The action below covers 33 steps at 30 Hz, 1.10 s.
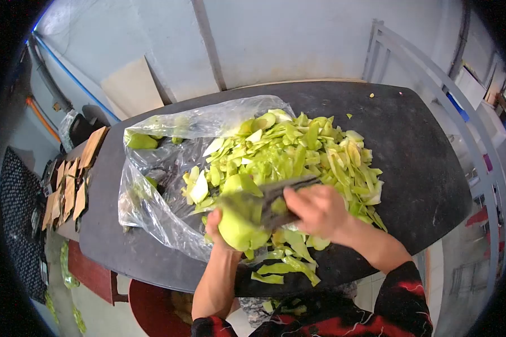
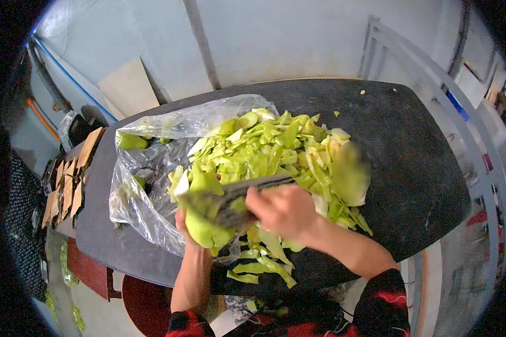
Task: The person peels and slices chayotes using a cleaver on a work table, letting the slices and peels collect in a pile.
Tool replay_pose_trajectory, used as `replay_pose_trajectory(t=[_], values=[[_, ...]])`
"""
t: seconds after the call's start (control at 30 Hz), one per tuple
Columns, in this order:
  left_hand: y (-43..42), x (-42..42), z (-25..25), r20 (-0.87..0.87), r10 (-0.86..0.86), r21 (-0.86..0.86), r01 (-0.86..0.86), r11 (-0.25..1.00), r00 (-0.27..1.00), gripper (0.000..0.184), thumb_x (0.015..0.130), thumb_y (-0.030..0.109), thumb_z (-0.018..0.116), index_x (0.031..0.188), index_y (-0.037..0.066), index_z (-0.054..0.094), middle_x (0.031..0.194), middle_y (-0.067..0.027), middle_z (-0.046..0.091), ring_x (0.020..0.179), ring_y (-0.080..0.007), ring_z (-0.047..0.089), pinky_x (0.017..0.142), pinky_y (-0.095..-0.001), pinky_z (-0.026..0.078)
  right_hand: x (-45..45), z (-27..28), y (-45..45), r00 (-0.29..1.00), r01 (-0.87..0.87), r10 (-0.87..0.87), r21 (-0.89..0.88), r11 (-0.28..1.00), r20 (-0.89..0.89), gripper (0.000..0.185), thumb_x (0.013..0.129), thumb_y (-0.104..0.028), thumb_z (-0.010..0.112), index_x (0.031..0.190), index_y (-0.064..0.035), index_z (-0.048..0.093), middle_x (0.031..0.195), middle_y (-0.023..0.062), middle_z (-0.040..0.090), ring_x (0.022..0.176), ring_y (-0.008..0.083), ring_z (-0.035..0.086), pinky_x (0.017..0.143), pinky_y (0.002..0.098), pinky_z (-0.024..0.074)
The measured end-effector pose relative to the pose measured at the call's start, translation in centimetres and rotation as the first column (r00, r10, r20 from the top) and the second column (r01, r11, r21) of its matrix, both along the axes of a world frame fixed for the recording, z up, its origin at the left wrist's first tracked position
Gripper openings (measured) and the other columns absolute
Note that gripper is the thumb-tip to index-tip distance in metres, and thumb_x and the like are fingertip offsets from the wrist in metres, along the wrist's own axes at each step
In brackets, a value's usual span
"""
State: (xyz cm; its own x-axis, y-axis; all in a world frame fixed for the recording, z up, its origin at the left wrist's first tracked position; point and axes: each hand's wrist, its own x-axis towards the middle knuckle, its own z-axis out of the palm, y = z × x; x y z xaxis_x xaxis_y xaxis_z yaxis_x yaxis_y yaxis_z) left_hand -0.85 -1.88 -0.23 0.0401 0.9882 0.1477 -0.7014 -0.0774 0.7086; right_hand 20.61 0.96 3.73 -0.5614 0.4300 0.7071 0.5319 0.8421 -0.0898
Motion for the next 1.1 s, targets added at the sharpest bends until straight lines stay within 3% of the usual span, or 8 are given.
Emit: replay_pose_trajectory(t=[0.07, 0.17, 0.27, 0.4, 0.47, 0.6, 0.73, 1.1], values=[[-0.1, 0.1, 0.1, 0.039, 0.090, -0.085, -0.086, 0.993, 0.995, 0.092, 0.075, 0.060, 0.062, 0.141, -0.001, 0.041, 0.119, -0.0204, 0.059, 0.100, -0.0329, 0.062, 0.085, -0.0434, 0.052, 0.2, -1.1, 1.8, 0.999, 0.042, -0.043, -0.096, 0.994, -0.010, 0.026, 0.070, -0.006, 0.065, 0.095, -0.0017, 0.060, 0.064, 0.0061, 0.061, 0.055, 0.0242, 0.064, 0.048, 0.0364, 0.0513], [0.0, -0.3, 0.4, 0.050, -0.097, -0.045, 0.099, 0.994, 0.994, 0.086, 0.074, 0.062, 0.062, 0.136, 0.004, 0.045, 0.123, -0.0216, 0.055, 0.095, -0.0393, 0.062, 0.068, -0.0508, 0.054, 0.2, -1.1, 1.6, 0.998, 0.063, -0.064, -0.087, 0.994, -0.003, 0.035, 0.066, -0.005, 0.071, 0.098, -0.0002, 0.060, 0.066, 0.0102, 0.063, 0.056, 0.0286, 0.063, 0.049, 0.0368, 0.0497], [0.6, -0.9, -1.2, 0.148, -0.380, 0.136, 0.362, 0.922, 0.913, 0.086, 0.078, 0.068, 0.057, 0.141, 0.012, 0.043, 0.126, -0.0198, 0.055, 0.100, -0.0372, 0.061, 0.073, -0.0540, 0.054, 0.6, -2.6, 3.4, 0.973, 0.226, -0.207, -0.229, 0.947, 0.102, 0.023, 0.071, -0.006, 0.066, 0.091, -0.0070, 0.054, 0.070, 0.0108, 0.066, 0.061, 0.0314, 0.066, 0.053, 0.0403, 0.0528], [0.3, 0.3, -0.1, 0.243, -0.311, 0.100, 0.295, 0.950, 0.919, 0.081, 0.081, 0.067, 0.055, 0.139, 0.012, 0.045, 0.125, -0.0180, 0.056, 0.101, -0.0378, 0.060, 0.076, -0.0556, 0.053, 1.0, -1.4, 3.0, 0.974, 0.226, -0.222, -0.273, 0.935, 0.047, 0.022, 0.072, -0.008, 0.066, 0.089, -0.0069, 0.052, 0.071, 0.0104, 0.066, 0.064, 0.0353, 0.065, 0.055, 0.0448, 0.0526], [0.5, 0.5, 0.3, 0.290, 0.073, -0.184, -0.019, 0.983, 0.954, 0.078, 0.085, 0.068, 0.051, 0.139, 0.012, 0.046, 0.125, -0.0162, 0.057, 0.103, -0.0391, 0.059, 0.079, -0.0583, 0.051, 0.8, -0.8, 2.3, 0.981, 0.195, -0.192, -0.207, 0.959, 0.036, 0.024, 0.071, -0.008, 0.066, 0.091, -0.0066, 0.055, 0.069, 0.0101, 0.065, 0.062, 0.0314, 0.066, 0.053, 0.0420, 0.0522], [1.5, 0.0, 0.3, 0.315, 0.191, -0.304, -0.092, 0.948, 0.930, 0.071, 0.091, 0.067, 0.046, 0.136, 0.012, 0.051, 0.131, -0.0136, 0.057, 0.112, -0.0358, 0.058, 0.096, -0.0529, 0.048, -0.2, -0.9, 0.9, 0.996, 0.082, -0.081, 0.039, 0.996, -0.031, 0.026, 0.069, -0.007, 0.065, 0.094, -0.0006, 0.062, 0.066, 0.0063, 0.061, 0.055, 0.0205, 0.063, 0.049, 0.0331, 0.0504], [1.0, 0.0, 0.1, 0.389, 0.033, -0.316, 0.100, 0.944, 0.921, 0.075, 0.089, 0.069, 0.047, 0.134, 0.009, 0.052, 0.126, -0.0174, 0.060, 0.112, -0.0356, 0.059, 0.100, -0.0505, 0.046, -1.0, -0.4, -0.6, 0.995, 0.032, -0.052, 0.219, 0.975, 0.087, 0.017, 0.076, -0.006, 0.061, 0.092, 0.0007, 0.063, 0.061, 0.0008, 0.052, 0.052, 0.0135, 0.057, 0.048, 0.0270, 0.0470], [0.4, 0.7, 0.4, 0.292, -0.012, -0.199, 0.073, 0.977, 0.956, 0.067, 0.087, 0.057, 0.056, 0.132, 0.007, 0.050, 0.121, -0.0179, 0.061, 0.107, -0.0317, 0.062, 0.094, -0.0443, 0.051, -2.1, -0.9, -1.6, 0.994, -0.037, -0.001, 0.356, 0.934, 0.106, 0.011, 0.078, -0.001, 0.063, 0.088, 0.0024, 0.065, 0.056, -0.0004, 0.043, 0.047, 0.0124, 0.049, 0.042, 0.0244, 0.0373]])
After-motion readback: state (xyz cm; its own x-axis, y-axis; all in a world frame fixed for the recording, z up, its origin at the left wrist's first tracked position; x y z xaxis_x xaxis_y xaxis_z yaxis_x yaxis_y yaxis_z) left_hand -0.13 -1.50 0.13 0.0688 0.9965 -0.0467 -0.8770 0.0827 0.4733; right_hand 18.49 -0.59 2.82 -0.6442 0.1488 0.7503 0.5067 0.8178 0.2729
